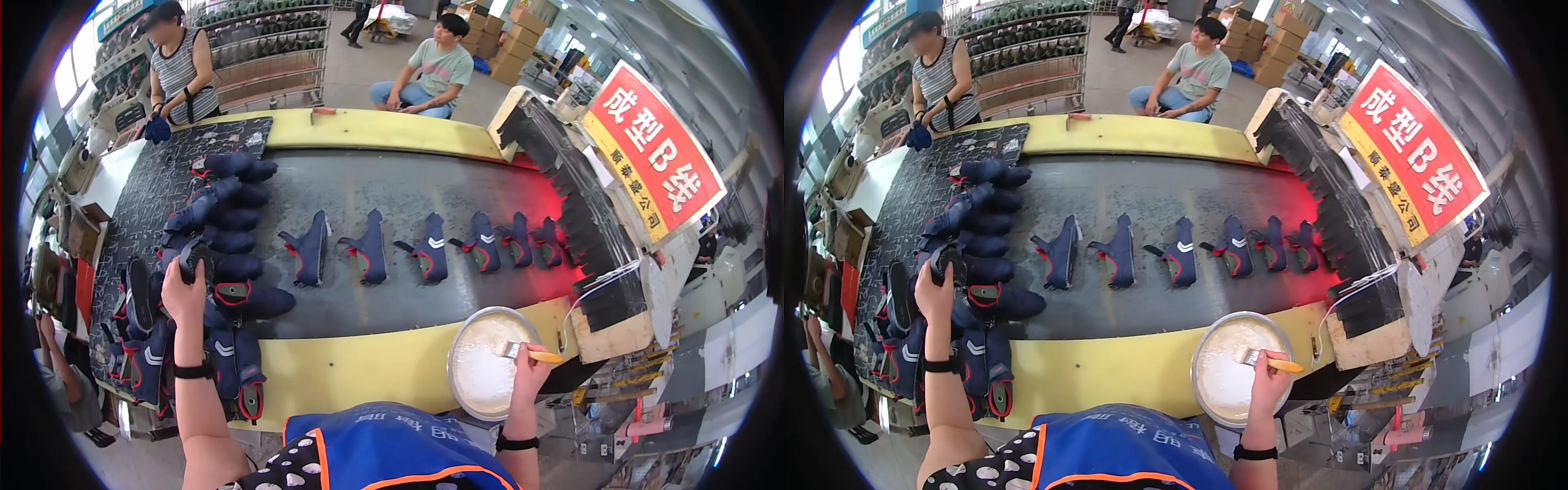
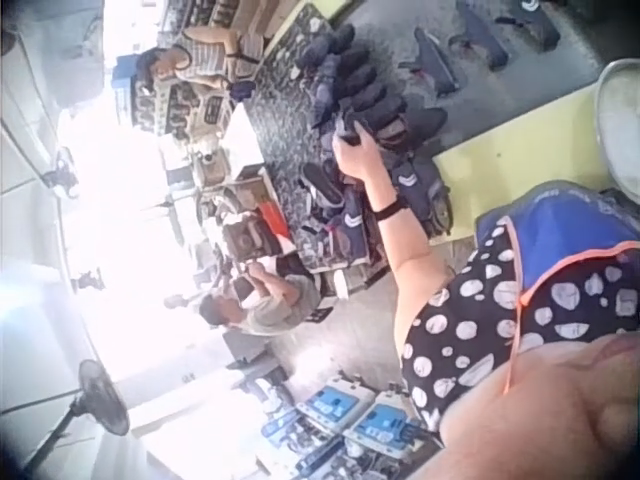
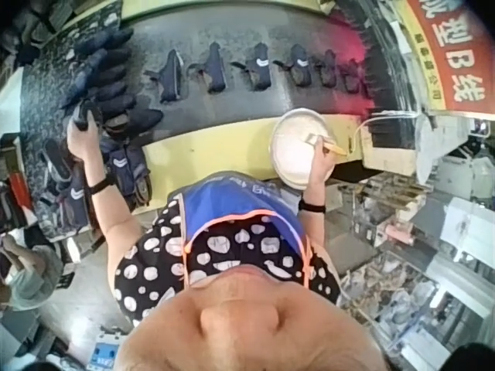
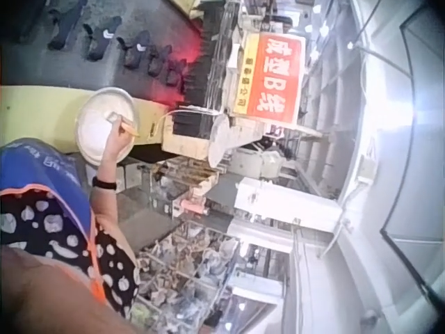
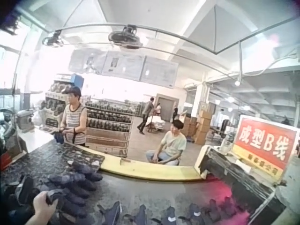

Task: Apply adhesive to the bottom of shoe soles using a brush in a manufacturing environment.

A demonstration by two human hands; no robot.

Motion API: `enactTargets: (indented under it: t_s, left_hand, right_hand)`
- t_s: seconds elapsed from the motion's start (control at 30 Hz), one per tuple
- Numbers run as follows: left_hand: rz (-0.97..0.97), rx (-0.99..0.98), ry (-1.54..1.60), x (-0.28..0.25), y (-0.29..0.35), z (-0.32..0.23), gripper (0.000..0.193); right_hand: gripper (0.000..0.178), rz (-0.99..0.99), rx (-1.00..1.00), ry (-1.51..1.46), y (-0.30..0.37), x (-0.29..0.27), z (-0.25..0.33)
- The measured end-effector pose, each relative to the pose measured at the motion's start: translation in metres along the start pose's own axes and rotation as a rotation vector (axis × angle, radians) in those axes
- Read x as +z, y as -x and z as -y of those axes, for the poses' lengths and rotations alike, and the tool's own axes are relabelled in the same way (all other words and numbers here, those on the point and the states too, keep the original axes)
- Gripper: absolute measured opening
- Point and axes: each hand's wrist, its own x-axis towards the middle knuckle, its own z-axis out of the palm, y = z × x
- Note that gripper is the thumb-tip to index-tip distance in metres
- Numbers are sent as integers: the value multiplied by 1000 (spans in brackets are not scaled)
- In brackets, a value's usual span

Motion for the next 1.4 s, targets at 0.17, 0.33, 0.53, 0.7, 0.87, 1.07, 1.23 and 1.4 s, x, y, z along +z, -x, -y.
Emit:
enactTargets:
  t_s: [0.17,0.33,0.53,0.7,0.87,1.07,1.23,1.4]
  left_hand:
    - [293,-6,381,-28,28,-98,31]
    - [1008,-165,457,19,88,-120,38]
    - [1340,0,123,104,202,-158,64]
    - [1362,414,-212,51,244,-202,114]
    - [1050,510,-337,31,287,-169,105]
    - [1156,297,-280,-11,279,-176,99]
    - [1211,-110,-256,13,312,-112,127]
    - [1043,-110,-17,42,331,-105,116]
  right_hand:
    - [8,-9,53,-53,0,9,7]
    - [10,15,10,-108,11,-4,-2]
    - [11,-101,80,-110,21,-56,-59]
    - [16,-128,66,114,34,-75,-81]
    - [19,-37,134,343,42,-61,-103]
    - [21,3,66,445,35,-46,-129]
    - [20,119,138,454,28,-43,-116]
    - [19,12,70,159,20,-62,-68]
